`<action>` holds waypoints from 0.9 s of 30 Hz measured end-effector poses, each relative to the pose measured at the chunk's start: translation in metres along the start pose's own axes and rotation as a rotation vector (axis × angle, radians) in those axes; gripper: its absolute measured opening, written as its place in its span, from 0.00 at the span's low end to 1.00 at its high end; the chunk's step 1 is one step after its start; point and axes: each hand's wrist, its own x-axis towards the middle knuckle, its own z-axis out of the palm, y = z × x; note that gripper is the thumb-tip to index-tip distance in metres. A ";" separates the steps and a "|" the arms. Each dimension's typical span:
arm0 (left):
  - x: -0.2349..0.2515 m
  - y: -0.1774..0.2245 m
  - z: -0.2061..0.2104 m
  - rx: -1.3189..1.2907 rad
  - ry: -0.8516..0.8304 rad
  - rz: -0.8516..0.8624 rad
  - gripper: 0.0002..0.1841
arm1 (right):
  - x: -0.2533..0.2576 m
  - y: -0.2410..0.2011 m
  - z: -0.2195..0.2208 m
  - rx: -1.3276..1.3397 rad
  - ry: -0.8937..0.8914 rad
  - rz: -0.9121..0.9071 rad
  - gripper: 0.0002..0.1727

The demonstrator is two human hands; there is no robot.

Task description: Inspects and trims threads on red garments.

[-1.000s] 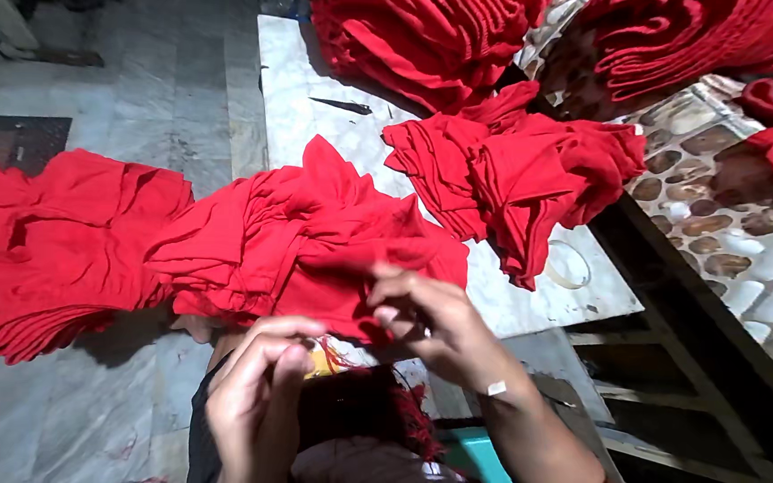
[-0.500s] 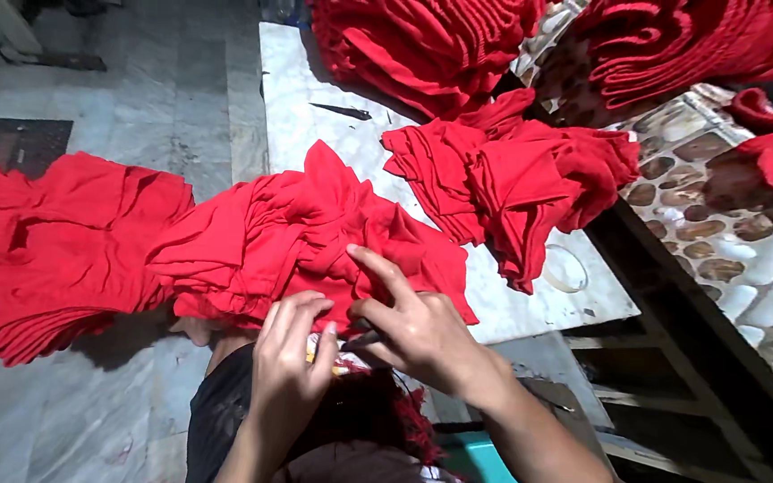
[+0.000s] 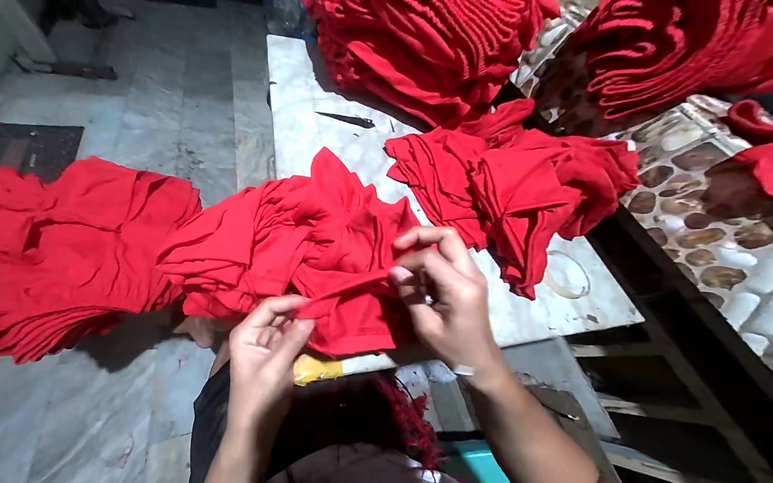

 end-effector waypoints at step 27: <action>-0.025 0.015 -0.001 0.315 -0.134 0.337 0.08 | -0.025 -0.060 0.015 0.085 -0.181 -0.032 0.14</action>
